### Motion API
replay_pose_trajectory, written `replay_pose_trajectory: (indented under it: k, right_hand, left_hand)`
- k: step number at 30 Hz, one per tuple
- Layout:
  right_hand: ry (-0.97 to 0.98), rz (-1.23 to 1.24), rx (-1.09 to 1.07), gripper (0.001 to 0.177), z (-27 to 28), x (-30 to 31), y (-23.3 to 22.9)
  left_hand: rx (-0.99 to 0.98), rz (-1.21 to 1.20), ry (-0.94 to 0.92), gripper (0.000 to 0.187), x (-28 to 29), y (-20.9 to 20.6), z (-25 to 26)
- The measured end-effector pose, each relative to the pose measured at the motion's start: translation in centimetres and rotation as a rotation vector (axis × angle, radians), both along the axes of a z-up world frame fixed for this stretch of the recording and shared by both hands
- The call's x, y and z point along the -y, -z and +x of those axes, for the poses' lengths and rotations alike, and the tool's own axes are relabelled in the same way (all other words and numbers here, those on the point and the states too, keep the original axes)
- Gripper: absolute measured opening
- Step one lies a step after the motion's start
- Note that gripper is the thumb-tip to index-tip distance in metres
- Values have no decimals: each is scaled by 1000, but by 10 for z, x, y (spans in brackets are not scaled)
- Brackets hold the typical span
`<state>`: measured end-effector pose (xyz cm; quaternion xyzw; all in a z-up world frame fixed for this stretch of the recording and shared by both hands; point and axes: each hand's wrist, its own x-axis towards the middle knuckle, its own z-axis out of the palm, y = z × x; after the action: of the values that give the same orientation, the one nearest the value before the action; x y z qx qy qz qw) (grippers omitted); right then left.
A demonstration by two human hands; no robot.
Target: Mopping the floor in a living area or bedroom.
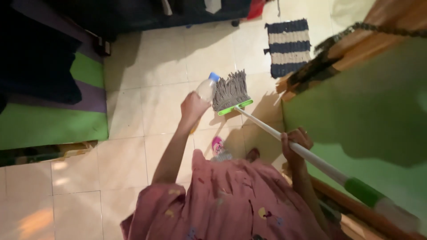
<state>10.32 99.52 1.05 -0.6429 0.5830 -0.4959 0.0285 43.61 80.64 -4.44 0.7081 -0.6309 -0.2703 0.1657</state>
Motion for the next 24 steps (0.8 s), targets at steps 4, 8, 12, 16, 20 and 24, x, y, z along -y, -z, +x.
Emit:
replay_pose_trajectory:
  k: [4,8,12,16,20,24]
  right_hand:
    - [15,114,5,31,4,-16,22]
    - [14,193,-6,29,22,-23,25]
    - [-9,200,-12,28,31,-11,11]
    - [-4,156,8,27,31,15,22]
    - [-42,125,65,23,33,39,37]
    - [-70,128,40,21,37,60,50]
  left_hand:
    - [173,65,156,45,57,-1,-38]
    - [335,-25,298,30,113,35,-57]
    - [377,-22,304,36,140,9,-73]
    - [501,-7,306,33,169,7,-83]
    - [572,-30,361,35,202,1,-78]
    - [430,-125,115,48,227,-16,-27]
